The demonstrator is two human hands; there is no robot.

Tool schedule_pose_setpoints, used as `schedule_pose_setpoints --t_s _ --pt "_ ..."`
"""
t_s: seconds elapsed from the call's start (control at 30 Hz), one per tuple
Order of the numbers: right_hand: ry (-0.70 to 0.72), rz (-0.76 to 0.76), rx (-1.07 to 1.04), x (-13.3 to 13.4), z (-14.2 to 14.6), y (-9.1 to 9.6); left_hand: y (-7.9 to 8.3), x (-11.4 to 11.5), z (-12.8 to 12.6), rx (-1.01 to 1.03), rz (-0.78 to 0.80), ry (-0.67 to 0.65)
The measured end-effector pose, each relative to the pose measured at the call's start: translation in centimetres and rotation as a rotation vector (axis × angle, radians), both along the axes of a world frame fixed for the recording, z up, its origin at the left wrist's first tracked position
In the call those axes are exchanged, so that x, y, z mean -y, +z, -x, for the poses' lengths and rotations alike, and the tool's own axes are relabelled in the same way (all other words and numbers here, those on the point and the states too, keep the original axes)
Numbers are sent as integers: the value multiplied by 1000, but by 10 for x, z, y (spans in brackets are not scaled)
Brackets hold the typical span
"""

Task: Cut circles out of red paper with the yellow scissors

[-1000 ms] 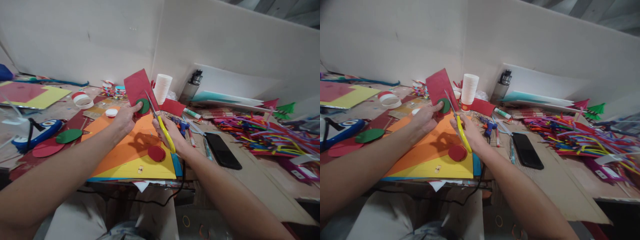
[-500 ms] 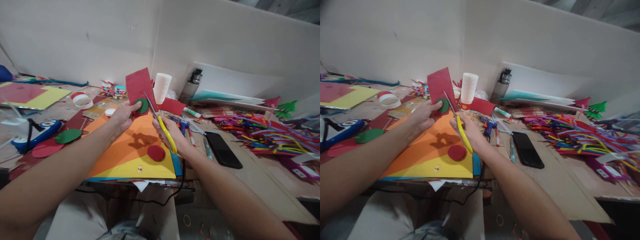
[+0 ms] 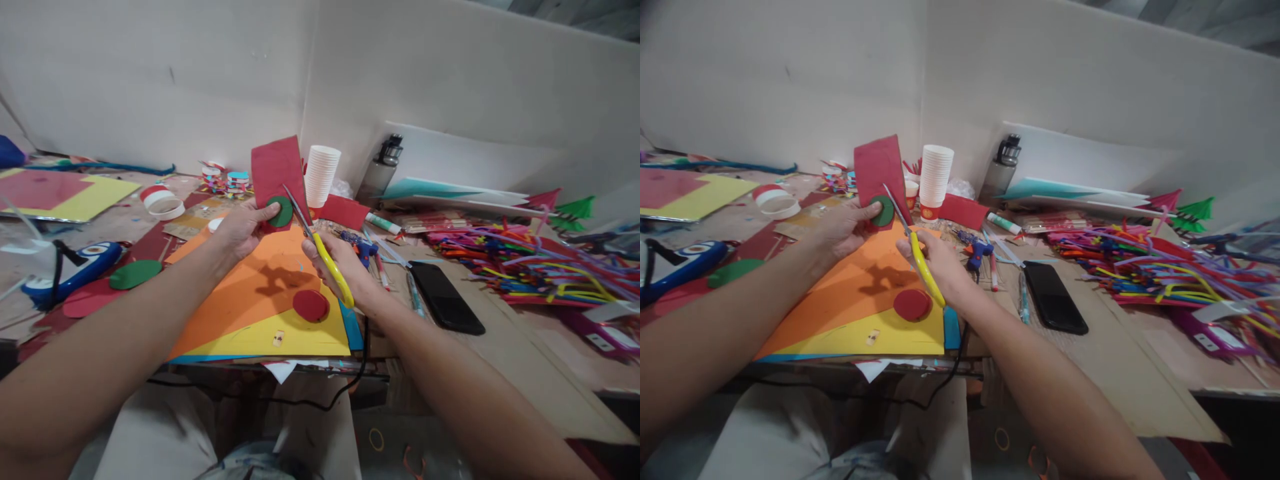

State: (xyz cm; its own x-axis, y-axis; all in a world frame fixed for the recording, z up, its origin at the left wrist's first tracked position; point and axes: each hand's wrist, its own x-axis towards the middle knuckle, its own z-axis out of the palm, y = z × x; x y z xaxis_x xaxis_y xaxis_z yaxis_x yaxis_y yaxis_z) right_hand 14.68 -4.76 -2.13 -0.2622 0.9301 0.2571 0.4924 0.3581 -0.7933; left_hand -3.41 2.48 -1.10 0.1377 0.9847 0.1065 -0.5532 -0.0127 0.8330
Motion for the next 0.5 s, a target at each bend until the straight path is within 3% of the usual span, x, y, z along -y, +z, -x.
schedule_pose_setpoints --t_s 0.27,0.5 --pt "9 -4 38 4 -1 5 0 -2 3 -6 42 -20" --pt "12 -15 69 5 -1 7 -1 -2 4 -40 -13 -65"
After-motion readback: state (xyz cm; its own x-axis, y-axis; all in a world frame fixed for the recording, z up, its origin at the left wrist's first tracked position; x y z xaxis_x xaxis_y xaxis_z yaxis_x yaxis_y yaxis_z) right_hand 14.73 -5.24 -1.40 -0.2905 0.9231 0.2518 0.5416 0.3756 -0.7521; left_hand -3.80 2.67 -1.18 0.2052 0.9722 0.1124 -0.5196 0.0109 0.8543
